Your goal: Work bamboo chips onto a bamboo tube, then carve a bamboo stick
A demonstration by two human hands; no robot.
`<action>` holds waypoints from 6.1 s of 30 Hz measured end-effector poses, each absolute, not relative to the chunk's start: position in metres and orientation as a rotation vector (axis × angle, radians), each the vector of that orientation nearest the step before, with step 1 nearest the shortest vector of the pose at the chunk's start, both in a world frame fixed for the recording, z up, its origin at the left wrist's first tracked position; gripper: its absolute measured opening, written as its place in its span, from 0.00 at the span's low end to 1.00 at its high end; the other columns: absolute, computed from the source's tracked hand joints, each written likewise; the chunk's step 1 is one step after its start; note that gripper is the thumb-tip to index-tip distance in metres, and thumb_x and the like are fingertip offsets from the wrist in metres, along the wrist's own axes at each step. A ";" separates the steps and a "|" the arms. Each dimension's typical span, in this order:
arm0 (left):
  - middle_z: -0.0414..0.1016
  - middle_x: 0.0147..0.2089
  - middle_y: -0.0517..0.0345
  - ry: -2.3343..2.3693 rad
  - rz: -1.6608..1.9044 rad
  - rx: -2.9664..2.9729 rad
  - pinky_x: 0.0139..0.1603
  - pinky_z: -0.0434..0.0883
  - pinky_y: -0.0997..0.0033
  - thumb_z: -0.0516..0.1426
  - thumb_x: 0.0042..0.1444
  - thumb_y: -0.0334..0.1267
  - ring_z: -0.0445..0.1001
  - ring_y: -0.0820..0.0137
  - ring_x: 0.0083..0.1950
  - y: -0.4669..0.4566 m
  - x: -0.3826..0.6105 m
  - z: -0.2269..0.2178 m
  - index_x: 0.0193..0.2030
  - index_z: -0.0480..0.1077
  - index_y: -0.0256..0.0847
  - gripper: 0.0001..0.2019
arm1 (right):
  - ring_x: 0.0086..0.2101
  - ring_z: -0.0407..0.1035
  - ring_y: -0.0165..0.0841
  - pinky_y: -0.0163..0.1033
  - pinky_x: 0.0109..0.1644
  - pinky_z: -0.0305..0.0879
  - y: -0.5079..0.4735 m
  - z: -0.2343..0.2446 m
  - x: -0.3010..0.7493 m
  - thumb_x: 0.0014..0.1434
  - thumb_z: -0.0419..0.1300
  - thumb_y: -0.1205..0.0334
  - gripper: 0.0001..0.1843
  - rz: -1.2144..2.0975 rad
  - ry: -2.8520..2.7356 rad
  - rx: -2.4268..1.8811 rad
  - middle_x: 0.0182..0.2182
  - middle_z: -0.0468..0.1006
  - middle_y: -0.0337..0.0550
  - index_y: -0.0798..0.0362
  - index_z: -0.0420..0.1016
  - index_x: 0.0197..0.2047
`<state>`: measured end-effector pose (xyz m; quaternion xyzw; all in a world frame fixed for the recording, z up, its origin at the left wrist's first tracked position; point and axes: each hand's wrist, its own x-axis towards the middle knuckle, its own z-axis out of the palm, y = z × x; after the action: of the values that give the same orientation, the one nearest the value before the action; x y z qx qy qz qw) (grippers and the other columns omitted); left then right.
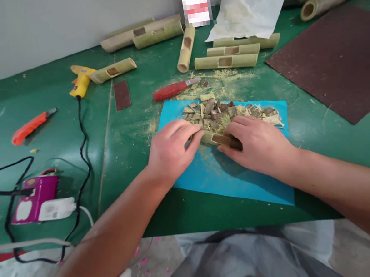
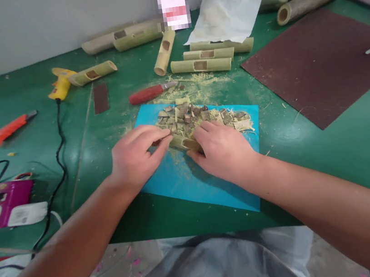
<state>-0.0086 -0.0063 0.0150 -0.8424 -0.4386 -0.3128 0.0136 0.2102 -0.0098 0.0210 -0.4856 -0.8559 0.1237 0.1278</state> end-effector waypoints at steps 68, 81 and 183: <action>0.80 0.39 0.52 -1.263 -0.899 -2.793 0.43 0.76 0.70 0.55 0.70 0.36 0.78 0.69 0.40 -0.012 -0.008 0.004 0.44 0.78 0.39 0.10 | 0.30 0.67 0.35 0.40 0.31 0.49 -0.016 0.022 0.207 0.63 0.60 0.55 0.11 0.303 -2.512 -1.517 0.31 0.75 0.46 0.53 0.73 0.34; 0.79 0.38 0.52 -1.331 -1.001 -2.706 0.42 0.74 0.70 0.55 0.70 0.36 0.77 0.69 0.39 -0.009 -0.007 0.003 0.45 0.77 0.36 0.09 | 0.30 0.68 0.36 0.40 0.30 0.46 -0.018 0.025 0.206 0.63 0.60 0.54 0.12 0.227 -2.564 -1.570 0.32 0.76 0.46 0.55 0.74 0.36; 0.78 0.37 0.52 -1.330 -1.050 -2.782 0.41 0.73 0.69 0.55 0.69 0.36 0.76 0.69 0.39 -0.002 -0.007 -0.001 0.42 0.77 0.37 0.09 | 0.30 0.68 0.35 0.40 0.31 0.44 -0.019 0.027 0.204 0.64 0.59 0.52 0.12 0.318 -2.587 -1.652 0.32 0.76 0.45 0.53 0.73 0.36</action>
<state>-0.0071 -0.0023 -0.0007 -0.8526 -0.4077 -0.3219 -0.0577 0.2045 -0.0189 0.0269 -0.5352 -0.8380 0.1031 0.0275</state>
